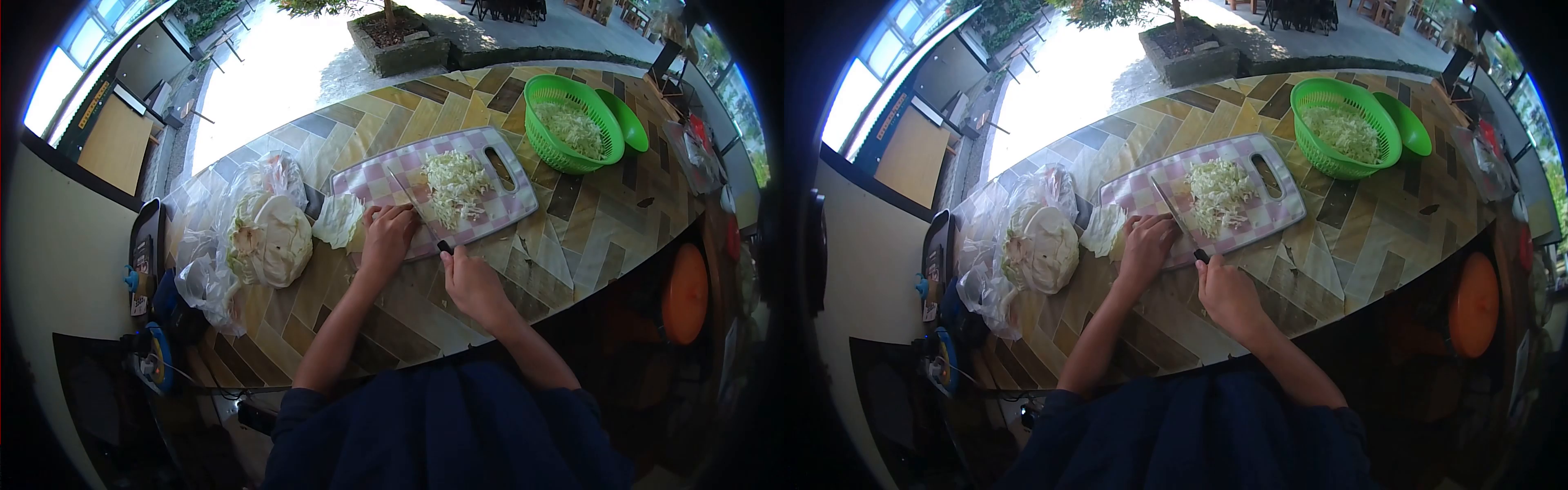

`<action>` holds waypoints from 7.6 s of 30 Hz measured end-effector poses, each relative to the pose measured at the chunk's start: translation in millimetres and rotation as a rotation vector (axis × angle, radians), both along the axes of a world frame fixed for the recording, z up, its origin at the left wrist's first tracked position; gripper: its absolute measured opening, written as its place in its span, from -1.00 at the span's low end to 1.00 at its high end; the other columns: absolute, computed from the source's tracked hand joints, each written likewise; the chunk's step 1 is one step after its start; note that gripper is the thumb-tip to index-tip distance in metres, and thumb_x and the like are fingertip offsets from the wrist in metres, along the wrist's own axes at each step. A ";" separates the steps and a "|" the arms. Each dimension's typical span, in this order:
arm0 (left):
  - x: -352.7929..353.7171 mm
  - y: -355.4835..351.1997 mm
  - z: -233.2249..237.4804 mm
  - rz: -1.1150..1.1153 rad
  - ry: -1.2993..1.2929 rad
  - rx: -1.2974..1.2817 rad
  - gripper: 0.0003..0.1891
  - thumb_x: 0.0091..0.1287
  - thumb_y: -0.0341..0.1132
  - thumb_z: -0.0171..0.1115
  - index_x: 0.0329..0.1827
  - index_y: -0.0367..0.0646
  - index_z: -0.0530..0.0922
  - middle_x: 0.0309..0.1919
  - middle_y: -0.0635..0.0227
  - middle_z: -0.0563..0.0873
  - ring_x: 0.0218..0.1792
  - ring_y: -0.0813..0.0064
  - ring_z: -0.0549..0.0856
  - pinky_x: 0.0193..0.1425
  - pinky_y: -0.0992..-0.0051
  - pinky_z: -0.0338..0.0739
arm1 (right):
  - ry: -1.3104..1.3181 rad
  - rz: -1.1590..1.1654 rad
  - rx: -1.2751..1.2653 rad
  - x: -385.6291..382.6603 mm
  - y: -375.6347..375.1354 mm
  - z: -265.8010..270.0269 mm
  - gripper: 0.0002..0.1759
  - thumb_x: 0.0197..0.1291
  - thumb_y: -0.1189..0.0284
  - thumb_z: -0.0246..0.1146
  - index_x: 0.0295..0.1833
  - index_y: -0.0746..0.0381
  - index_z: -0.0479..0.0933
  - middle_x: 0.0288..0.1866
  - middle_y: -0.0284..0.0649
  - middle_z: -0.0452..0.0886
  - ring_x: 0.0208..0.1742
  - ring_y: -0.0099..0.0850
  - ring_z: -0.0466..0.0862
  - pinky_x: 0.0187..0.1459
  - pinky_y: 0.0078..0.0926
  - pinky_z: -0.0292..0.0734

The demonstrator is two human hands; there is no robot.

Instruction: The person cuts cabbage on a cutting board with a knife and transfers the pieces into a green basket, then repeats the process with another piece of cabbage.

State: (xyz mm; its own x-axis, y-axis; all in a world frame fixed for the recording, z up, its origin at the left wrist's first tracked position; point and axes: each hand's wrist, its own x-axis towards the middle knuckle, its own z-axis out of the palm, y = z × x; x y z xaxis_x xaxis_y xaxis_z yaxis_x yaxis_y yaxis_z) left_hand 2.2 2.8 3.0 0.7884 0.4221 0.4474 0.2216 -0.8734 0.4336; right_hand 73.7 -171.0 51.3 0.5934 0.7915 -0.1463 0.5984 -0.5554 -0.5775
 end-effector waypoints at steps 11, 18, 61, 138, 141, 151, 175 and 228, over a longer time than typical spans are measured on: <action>2.9 -5.0 8.4 0.059 0.052 -0.066 -0.83 0.25 -0.31 0.29 -0.19 -0.18 0.71 -0.08 0.30 0.77 -0.04 0.30 0.69 0.24 0.27 0.29 | -0.039 -0.035 0.048 3.5 21.1 -15.1 -0.56 0.49 0.22 -0.06 -0.21 0.43 0.44 -0.47 0.24 0.61 -0.33 0.20 0.66 -0.28 0.11 0.55; 5.1 -9.4 2.7 0.060 0.003 -0.052 -0.87 0.26 -0.32 0.28 -0.23 -0.18 0.67 -0.12 0.28 0.74 -0.07 0.29 0.69 0.26 0.22 0.27 | 0.181 -0.007 0.129 21.7 -0.8 -20.9 -0.52 0.49 0.17 -0.05 -0.26 0.40 0.43 -0.39 0.28 0.59 -0.28 0.20 0.63 -0.25 0.09 0.46; -1.9 5.5 4.6 -0.009 0.076 -0.040 -0.87 0.25 -0.34 0.29 -0.19 -0.12 0.71 -0.13 0.39 0.77 0.01 0.39 0.68 0.45 0.16 0.11 | 0.189 -0.012 0.161 -3.2 -6.4 -11.0 -0.51 0.51 0.18 -0.08 -0.24 0.44 0.40 -0.47 0.27 0.57 -0.33 0.27 0.60 -0.28 0.14 0.46; -5.6 1.6 -0.7 0.028 0.020 -0.032 -0.89 0.28 -0.36 0.27 -0.19 -0.11 0.70 -0.10 0.41 0.77 0.03 0.40 0.68 0.46 0.07 0.05 | 0.220 0.011 0.168 2.2 -8.0 -10.5 -0.48 0.50 0.15 -0.06 -0.29 0.44 0.43 -0.44 0.30 0.57 -0.28 0.27 0.60 -0.23 0.12 0.46; -5.5 2.1 -1.3 0.026 0.005 -0.028 -0.89 0.28 -0.35 0.28 -0.19 -0.12 0.70 -0.09 0.41 0.78 0.04 0.42 0.68 0.45 0.06 0.07 | 0.243 0.020 0.160 4.7 -6.1 -10.3 -0.47 0.50 0.15 -0.07 -0.30 0.44 0.43 -0.43 0.31 0.57 -0.27 0.28 0.60 -0.22 0.13 0.46; -4.0 0.9 -0.9 0.041 0.011 -0.068 -0.85 0.32 -0.29 0.26 -0.17 -0.13 0.70 -0.12 0.36 0.77 0.00 0.37 0.69 0.44 0.09 0.06 | 0.155 0.013 0.254 11.5 25.0 -31.2 -0.50 0.51 0.19 -0.05 -0.31 0.44 0.43 -0.44 0.29 0.53 -0.29 0.27 0.56 -0.25 0.06 0.42; -0.4 -7.1 -2.0 0.145 0.001 -0.016 -0.85 0.33 -0.26 0.26 -0.16 -0.10 0.68 -0.22 0.37 0.76 -0.10 0.40 0.69 0.39 0.14 0.10 | 0.260 0.007 0.150 1.9 3.0 -15.8 -0.47 0.51 0.17 -0.08 -0.30 0.45 0.45 -0.42 0.33 0.57 -0.26 0.30 0.59 -0.20 0.15 0.46; -5.1 -5.0 7.1 0.122 0.064 -0.013 -0.86 0.25 -0.26 0.33 -0.21 -0.07 0.72 -0.21 0.42 0.78 0.00 0.45 0.66 0.44 0.14 0.04 | 0.331 -0.022 0.276 14.3 7.9 -26.0 -0.46 0.49 0.13 -0.04 -0.35 0.42 0.44 -0.44 0.27 0.55 -0.28 0.26 0.58 -0.27 0.06 0.42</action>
State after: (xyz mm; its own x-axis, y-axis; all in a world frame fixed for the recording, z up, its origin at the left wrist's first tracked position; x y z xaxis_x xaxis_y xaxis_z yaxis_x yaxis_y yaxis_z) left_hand -2.9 -2.2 10.1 0.7579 0.5219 0.3914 0.3530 -0.8327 0.4267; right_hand 88.0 -163.0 25.3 0.5672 0.8153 -0.1163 0.3452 -0.3636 -0.8652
